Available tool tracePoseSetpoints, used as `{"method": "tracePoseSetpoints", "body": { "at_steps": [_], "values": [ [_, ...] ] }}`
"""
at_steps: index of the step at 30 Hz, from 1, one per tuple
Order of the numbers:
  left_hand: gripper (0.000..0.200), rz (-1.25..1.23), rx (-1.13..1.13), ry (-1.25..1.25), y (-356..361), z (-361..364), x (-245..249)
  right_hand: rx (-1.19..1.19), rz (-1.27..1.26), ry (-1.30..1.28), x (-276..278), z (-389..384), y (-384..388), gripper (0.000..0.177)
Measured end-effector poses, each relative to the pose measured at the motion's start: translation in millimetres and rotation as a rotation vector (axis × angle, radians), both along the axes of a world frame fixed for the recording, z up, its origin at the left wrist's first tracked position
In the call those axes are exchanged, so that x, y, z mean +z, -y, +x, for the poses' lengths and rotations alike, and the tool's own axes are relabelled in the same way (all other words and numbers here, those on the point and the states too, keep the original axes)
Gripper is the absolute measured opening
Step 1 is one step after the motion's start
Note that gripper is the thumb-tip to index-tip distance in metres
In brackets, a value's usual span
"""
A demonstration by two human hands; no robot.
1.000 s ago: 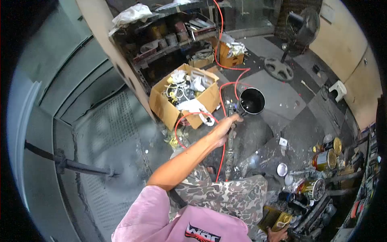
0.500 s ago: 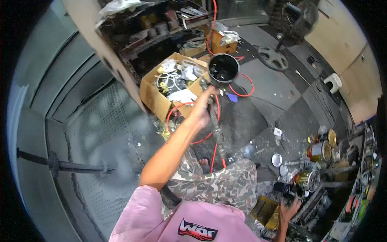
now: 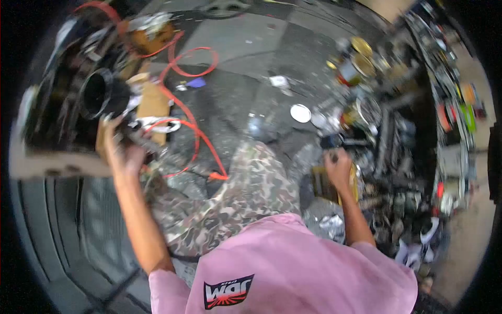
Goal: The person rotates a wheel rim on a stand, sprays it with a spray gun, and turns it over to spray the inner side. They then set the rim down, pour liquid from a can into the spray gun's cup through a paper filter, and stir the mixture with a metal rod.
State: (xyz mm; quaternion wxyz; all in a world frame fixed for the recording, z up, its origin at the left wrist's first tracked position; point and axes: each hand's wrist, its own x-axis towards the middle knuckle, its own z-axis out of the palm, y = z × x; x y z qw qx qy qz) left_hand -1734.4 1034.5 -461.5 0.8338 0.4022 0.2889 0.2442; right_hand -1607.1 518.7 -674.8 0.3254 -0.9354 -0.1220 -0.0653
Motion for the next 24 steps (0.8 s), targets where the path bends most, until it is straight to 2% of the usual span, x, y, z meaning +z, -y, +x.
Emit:
{"method": "tracePoseSetpoints", "body": {
  "at_steps": [3,4,5,7,9,10,11,12,13,14,16,19,20,22,23,24],
  "values": [
    [0.033,-0.066,-0.071,0.033,6.2,4.3,-0.1,-0.362,0.052,0.056,5.1,32.7,56.2,0.026],
    [0.033,-0.057,-0.164,0.060,2.6,4.2,-4.5,-0.425,-0.005,0.073,9.7,39.5,69.8,0.029],
    [0.033,-0.054,-0.170,0.058,8.2,9.1,-4.4,-0.478,0.056,0.050,12.5,41.9,75.4,0.031],
    [0.032,-0.065,-0.129,0.020,23.9,11.7,1.9,-0.489,0.018,-0.011,15.4,43.3,71.9,0.032],
    [0.034,-0.022,-0.135,-0.023,32.2,13.5,6.4,-0.379,0.106,-0.046,-12.6,38.6,48.8,0.032],
    [0.034,0.014,-0.034,-0.064,48.5,16.8,14.9,-0.295,0.182,-0.057,-23.5,35.7,33.4,0.032],
    [0.032,-0.032,-0.189,0.013,43.2,8.1,13.6,-0.250,0.169,-0.130,-16.3,26.3,1.9,0.031],
    [0.030,-0.014,-0.192,0.014,54.1,4.8,23.3,-0.148,0.229,-0.156,-47.4,21.9,-17.8,0.028],
    [0.028,0.049,-0.115,-0.028,66.7,4.8,32.9,-0.004,0.249,-0.152,-40.5,8.9,-46.8,0.025],
    [0.027,0.061,-0.129,-0.022,68.8,1.7,38.5,0.105,0.230,-0.282,-34.0,-0.6,-74.8,0.024],
    [0.027,0.077,-0.136,-0.014,71.9,-2.7,52.8,0.400,0.331,-0.251,-27.5,-15.2,-121.1,0.025],
    [0.030,0.124,-0.097,-0.019,75.7,-7.9,61.6,0.609,0.318,-0.314,1.4,-29.2,-164.6,0.027],
    [0.030,0.160,-0.081,-0.022,80.4,-9.1,62.0,0.621,0.238,-0.339,-5.4,-34.5,-168.8,0.031],
    [0.031,0.217,-0.105,-0.013,79.4,-11.6,64.0,0.672,0.194,-0.359,6.9,-39.5,-159.4,0.033],
    [0.032,0.141,-0.121,-0.049,89.6,-9.0,70.9,0.705,0.147,-0.398,14.9,-35.9,-153.2,0.036],
    [0.029,0.202,-0.129,-0.011,80.4,-0.7,61.1,0.699,0.136,-0.396,28.4,-32.1,-146.1,0.036]
  ]
}}
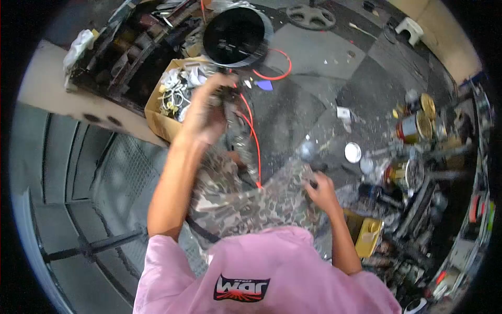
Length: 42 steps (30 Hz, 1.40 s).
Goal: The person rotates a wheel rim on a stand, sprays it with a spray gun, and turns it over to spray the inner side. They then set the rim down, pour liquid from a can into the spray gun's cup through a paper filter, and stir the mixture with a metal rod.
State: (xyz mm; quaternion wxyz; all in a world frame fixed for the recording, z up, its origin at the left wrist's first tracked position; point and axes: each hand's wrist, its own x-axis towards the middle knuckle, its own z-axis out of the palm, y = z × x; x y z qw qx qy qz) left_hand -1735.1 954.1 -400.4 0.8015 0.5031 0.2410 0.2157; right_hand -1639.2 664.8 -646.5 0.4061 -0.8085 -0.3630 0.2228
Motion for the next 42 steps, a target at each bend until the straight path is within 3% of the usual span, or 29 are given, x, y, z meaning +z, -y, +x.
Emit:
{"method": "tracePoseSetpoints", "body": {
  "at_steps": [1,2,3,5,8,9,11,12,14,15,17,20,25,28,31,34,37,39,42],
  "values": [
    [0.025,-0.015,-0.024,-0.001,6.1,12.8,5.8,-0.008,-0.018,-0.004,9.3,4.6,11.8,0.037],
    [0.024,-0.049,-0.119,-0.027,7.9,13.4,10.7,-0.061,-0.057,0.127,-13.0,9.9,32.1,0.035],
    [0.025,-0.004,-0.068,-0.031,12.5,19.9,7.7,-0.110,-0.095,0.258,-36.5,19.0,43.1,0.033],
    [0.031,0.086,-0.087,-0.092,22.5,13.8,25.1,-0.107,-0.210,-0.013,-8.8,36.9,44.1,0.030],
    [0.042,-0.012,-0.058,-0.101,2.7,20.6,21.2,-0.051,-0.115,-0.022,-46.5,68.4,8.1,0.022],
    [0.044,-0.019,-0.024,-0.146,-2.8,25.8,26.3,-0.031,-0.092,-0.018,-26.9,83.0,-23.4,0.022],
    [0.046,-0.059,0.019,-0.122,-29.2,46.2,13.5,0.230,-0.160,0.096,21.9,116.6,-88.7,0.025],
    [0.047,-0.029,0.067,-0.152,-40.7,55.2,12.1,0.215,-0.072,0.290,20.7,138.1,-117.3,0.021],
    [0.047,-0.002,0.183,-0.138,-51.0,69.7,19.1,0.284,0.077,0.331,95.2,184.6,-180.6,0.021],
    [0.050,-0.135,0.205,-0.127,-74.8,83.0,23.3,0.350,0.143,0.304,138.6,211.2,-224.6,0.020],
    [0.048,-0.101,0.201,-0.103,-101.0,87.3,26.8,0.378,0.084,0.420,221.7,247.0,-288.9,0.019],
    [0.049,-0.136,0.271,-0.140,-131.5,94.4,40.1,0.502,0.275,0.596,293.4,285.6,-390.6,0.019],
    [0.054,-0.209,0.289,-0.081,-203.1,99.1,-32.3,0.716,0.330,0.825,416.5,282.1,-581.4,0.022],
    [0.061,-0.267,0.361,-0.161,-233.4,95.9,-64.8,0.712,0.534,0.967,451.0,283.5,-720.3,0.025],
    [0.061,-0.249,0.391,-0.225,-269.8,81.9,-33.8,0.689,0.682,0.972,489.4,273.3,-844.0,0.026],
    [0.057,-0.303,0.541,-0.155,-299.7,84.5,-46.7,0.505,0.620,0.945,501.9,256.5,-937.5,0.032],
    [0.058,-0.313,0.625,-0.087,-320.0,75.1,-25.0,0.295,0.642,0.921,498.3,246.8,-1010.1,0.039],
    [0.058,-0.324,0.667,-0.080,-327.5,68.1,-26.9,0.157,0.467,0.918,498.0,304.4,-1115.3,0.050],
    [0.058,-0.367,0.630,-0.078,-336.8,59.8,-30.0,0.160,0.494,0.947,503.9,292.4,-1132.6,0.050]
  ]
}}
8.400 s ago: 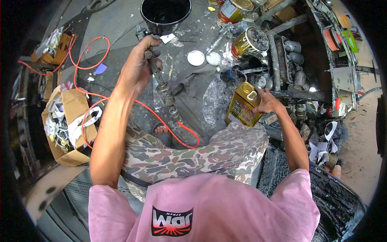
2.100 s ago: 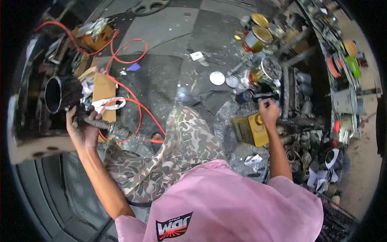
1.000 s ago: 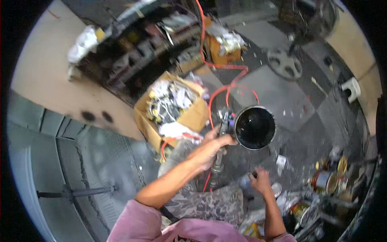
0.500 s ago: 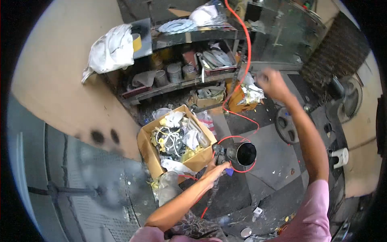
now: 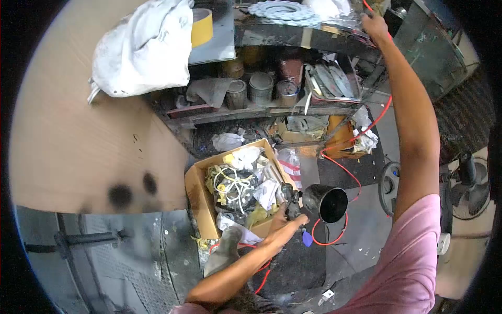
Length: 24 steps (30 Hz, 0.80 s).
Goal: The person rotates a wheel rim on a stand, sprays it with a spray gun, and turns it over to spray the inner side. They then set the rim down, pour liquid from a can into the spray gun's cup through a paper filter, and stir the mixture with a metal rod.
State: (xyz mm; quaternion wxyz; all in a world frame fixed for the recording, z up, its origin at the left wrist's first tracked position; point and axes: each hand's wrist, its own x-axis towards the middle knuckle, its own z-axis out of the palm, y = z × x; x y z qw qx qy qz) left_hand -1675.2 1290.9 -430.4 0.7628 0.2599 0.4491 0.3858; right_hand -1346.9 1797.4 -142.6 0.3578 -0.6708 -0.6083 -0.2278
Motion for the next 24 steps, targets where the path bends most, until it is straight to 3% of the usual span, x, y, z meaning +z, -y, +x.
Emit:
{"method": "tracePoseSetpoints", "body": {
  "at_steps": [6,8,11,14,15,17,18,22,24],
  "values": [
    [0.070,0.030,-0.068,-0.066,-14.2,-13.8,4.6,0.546,-0.161,-0.508,4.9,-13.9,-23.1,0.033],
    [0.071,0.023,-0.082,-0.088,-16.8,-15.7,6.3,0.744,-0.301,-0.601,3.8,-23.0,-12.7,0.028],
    [0.071,-0.043,-0.113,-0.095,-18.4,-17.0,4.2,0.821,-0.376,-0.635,-9.3,-33.3,-18.6,0.023],
    [0.069,0.041,-0.093,-0.132,-15.7,-12.1,-3.5,0.393,-0.255,-0.432,-29.9,-20.4,-73.2,0.039],
    [0.066,0.081,-0.059,-0.090,-13.2,-7.4,-12.2,0.395,-0.260,-0.432,-30.6,-13.4,-82.2,0.039],
    [0.063,0.119,-0.021,-0.052,-12.1,-5.1,-16.0,0.230,-0.285,-0.153,-28.6,-0.1,-99.9,0.038],
    [0.064,0.082,-0.050,-0.065,-12.3,-5.5,-12.0,-0.009,-0.214,-0.148,-11.7,-3.5,-110.9,0.038],
    [0.066,0.088,-0.044,-0.071,-12.8,0.5,-6.8,0.043,-0.274,-0.022,-17.5,-5.4,-75.4,0.044],
    [0.068,0.108,-0.055,-0.110,-10.9,6.1,-11.6,-0.310,-0.111,0.184,-9.0,-19.4,-57.5,0.041]
  ]
}}
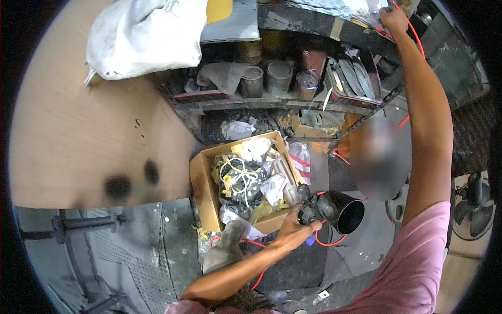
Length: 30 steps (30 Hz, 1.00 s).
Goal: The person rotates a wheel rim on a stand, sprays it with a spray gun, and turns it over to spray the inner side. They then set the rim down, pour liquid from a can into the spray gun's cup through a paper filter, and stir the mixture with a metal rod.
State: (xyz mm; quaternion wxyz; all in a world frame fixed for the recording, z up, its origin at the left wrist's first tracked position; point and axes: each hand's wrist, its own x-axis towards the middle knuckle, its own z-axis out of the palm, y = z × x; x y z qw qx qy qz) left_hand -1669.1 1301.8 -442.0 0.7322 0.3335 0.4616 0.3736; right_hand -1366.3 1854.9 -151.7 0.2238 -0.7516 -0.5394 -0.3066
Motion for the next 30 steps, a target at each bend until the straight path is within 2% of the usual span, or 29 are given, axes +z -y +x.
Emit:
{"method": "tracePoseSetpoints", "body": {
  "at_steps": [1,2,3,4,5,6,7,9,11,12,14,15,16,17,19,21,23,25,27,30],
  "values": [
    [0.069,0.020,-0.006,-0.037,2.3,-0.4,-4.4,-0.006,-0.004,-0.001,5.0,7.9,5.5,0.041],
    [0.069,0.020,-0.013,-0.036,3.8,1.7,-6.3,0.381,0.230,-0.236,14.4,42.0,-7.2,0.040],
    [0.069,0.008,-0.020,-0.068,5.2,4.3,-7.5,0.769,0.464,-0.466,26.1,34.8,17.6,0.039],
    [0.069,-0.004,-0.030,-0.099,7.1,6.7,-6.5,0.522,0.589,-0.243,31.9,19.0,37.3,0.035],
    [0.069,-0.003,-0.044,-0.095,5.9,8.2,-1.6,0.232,0.711,-0.060,41.6,-30.4,90.9,0.030],
    [0.068,-0.054,-0.079,-0.081,2.4,9.2,5.5,0.265,0.833,-0.068,54.5,-17.2,89.7,0.026],
    [0.068,-0.105,-0.115,-0.066,1.5,11.7,10.9,0.253,0.832,-0.055,61.5,-15.2,110.8,0.026],
    [0.059,-0.120,-0.026,0.076,5.5,24.6,7.0,0.618,0.625,-0.150,60.5,-36.0,190.5,0.023],
    [0.060,-0.128,-0.053,0.029,2.1,34.7,7.8,0.756,0.404,-0.222,39.7,-64.6,290.9,0.023],
    [0.063,-0.136,-0.091,0.063,0.2,35.4,8.9,0.938,0.333,-0.180,16.8,-30.7,310.5,0.035],
    [0.066,-0.168,-0.040,0.082,1.8,49.9,-1.3,0.695,0.127,-0.181,-16.8,-60.8,426.8,0.015],
    [0.067,-0.168,-0.053,0.108,3.1,53.5,-11.8,0.795,0.182,-0.006,-28.3,-66.9,469.1,0.018],
    [0.070,-0.157,-0.085,0.149,2.5,52.8,-7.6,0.813,0.091,-0.133,-41.3,-68.5,508.3,0.020],
    [0.049,-0.161,-0.056,0.150,4.6,52.1,8.4,0.788,0.028,-0.055,-49.2,-66.1,544.2,0.020],
    [0.044,-0.126,-0.040,0.223,11.8,59.6,8.9,0.775,-0.014,-0.120,-66.9,-62.7,599.9,0.024],
    [0.044,-0.086,-0.129,0.204,16.7,64.2,-8.0,0.804,-0.130,-0.136,-84.2,-62.0,639.4,0.027],
    [0.065,-0.141,-0.116,0.230,27.1,74.5,-27.4,0.726,-0.376,-0.046,-100.9,-58.8,669.2,0.029],
    [0.063,-0.093,-0.101,0.280,39.6,84.2,-7.5,0.649,-0.453,-0.070,-120.3,-54.7,683.4,0.029],
    [0.062,-0.024,-0.180,0.197,42.9,87.3,3.4,0.584,-0.528,-0.086,-129.9,-48.2,696.7,0.029],
    [0.049,-0.045,-0.219,0.175,54.3,99.0,9.2,0.500,-0.577,-0.169,-129.9,-44.7,715.8,0.033]
  ]
}}
